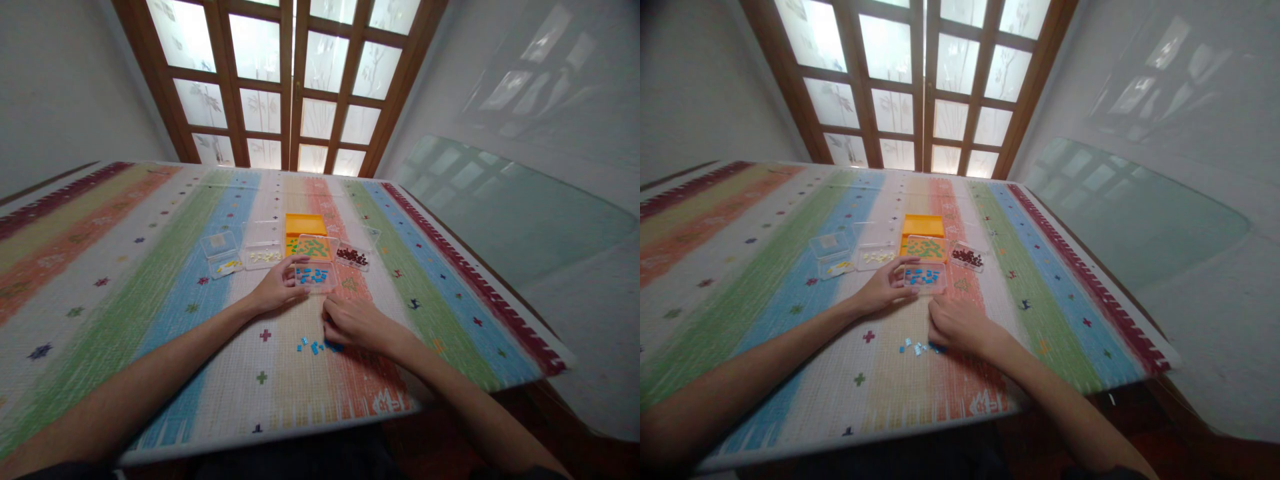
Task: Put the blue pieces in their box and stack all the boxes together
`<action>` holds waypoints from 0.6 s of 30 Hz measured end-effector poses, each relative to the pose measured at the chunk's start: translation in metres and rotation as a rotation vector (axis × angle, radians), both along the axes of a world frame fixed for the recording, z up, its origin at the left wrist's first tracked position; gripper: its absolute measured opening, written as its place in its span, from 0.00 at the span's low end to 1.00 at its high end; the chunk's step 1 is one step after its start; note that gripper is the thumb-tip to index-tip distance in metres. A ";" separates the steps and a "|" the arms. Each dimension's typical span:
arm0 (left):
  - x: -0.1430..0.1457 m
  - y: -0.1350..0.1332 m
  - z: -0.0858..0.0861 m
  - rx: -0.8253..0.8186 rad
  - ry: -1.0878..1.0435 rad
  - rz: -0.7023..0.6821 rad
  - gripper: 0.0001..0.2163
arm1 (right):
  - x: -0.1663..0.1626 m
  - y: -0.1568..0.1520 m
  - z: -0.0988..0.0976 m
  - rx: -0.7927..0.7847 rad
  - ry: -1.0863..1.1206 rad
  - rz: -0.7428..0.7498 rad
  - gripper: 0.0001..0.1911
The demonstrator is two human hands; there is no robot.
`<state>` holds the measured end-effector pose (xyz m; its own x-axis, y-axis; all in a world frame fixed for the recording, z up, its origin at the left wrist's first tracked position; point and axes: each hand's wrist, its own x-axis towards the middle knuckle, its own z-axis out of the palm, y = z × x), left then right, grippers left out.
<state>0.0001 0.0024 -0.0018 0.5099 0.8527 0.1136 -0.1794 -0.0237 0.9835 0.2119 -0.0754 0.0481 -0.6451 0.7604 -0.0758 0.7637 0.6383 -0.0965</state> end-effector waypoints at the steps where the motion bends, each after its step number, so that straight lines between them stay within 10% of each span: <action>1: 0.000 0.000 -0.001 0.000 -0.003 0.001 0.31 | 0.002 0.003 0.003 0.020 0.029 0.003 0.07; 18: -0.001 0.001 -0.002 -0.038 -0.060 -0.033 0.31 | -0.009 0.091 0.019 -0.022 0.099 -0.058 0.06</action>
<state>-0.0006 0.0038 -0.0039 0.5311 0.8398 0.1125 -0.2385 0.0208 0.9709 0.2031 0.0153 0.0675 -0.6048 0.7958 -0.0313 0.7856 0.5897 -0.1873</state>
